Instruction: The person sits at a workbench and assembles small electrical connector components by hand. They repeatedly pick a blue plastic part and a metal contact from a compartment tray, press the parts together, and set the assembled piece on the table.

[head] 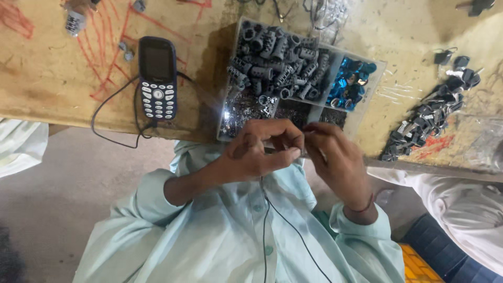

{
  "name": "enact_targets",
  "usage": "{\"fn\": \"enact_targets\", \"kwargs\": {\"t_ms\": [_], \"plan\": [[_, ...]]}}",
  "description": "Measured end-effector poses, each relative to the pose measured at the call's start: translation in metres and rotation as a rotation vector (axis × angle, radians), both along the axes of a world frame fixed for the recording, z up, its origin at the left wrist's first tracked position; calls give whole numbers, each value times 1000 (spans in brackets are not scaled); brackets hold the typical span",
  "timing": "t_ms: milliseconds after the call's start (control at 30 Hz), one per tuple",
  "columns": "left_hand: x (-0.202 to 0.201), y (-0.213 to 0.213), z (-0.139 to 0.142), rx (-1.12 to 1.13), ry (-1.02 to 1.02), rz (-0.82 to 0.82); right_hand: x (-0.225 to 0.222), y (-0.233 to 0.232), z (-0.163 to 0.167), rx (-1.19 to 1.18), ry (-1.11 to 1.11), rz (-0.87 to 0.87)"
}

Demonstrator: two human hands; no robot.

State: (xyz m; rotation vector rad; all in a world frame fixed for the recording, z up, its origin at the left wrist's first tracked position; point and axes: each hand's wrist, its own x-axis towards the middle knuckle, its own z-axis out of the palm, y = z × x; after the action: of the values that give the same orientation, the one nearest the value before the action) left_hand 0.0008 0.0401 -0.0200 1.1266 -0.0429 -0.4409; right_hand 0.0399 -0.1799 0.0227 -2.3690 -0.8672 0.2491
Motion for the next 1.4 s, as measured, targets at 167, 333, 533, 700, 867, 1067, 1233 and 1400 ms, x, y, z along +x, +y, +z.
{"fn": "enact_targets", "kwargs": {"t_ms": [167, 333, 533, 700, 867, 1067, 1233, 1400], "plan": [[6, -1, 3, -504, 160, -148, -29, -23, -30, 773, 671, -357], [2, -4, 13, -83, 331, -47, -34, -13, -26, 390, 150, -244], [-4, -7, 20, 43, 294, 16, -22, -3, -3, 213, -104, -101], [-4, -9, 22, 161, 208, 42, -13, -13, 1, 171, -123, 18], [-2, -6, 27, 311, -29, 74, -7, -7, 14, 155, -151, 87], [-5, -22, 26, 155, -160, 247, -7, 21, 35, 139, 67, -262], [-7, -10, 10, 254, -271, 305, 45, -7, 17, -198, 28, -222], [-4, -10, 1, 271, -430, 210, 81, -31, -12, -269, -259, -255]]}}
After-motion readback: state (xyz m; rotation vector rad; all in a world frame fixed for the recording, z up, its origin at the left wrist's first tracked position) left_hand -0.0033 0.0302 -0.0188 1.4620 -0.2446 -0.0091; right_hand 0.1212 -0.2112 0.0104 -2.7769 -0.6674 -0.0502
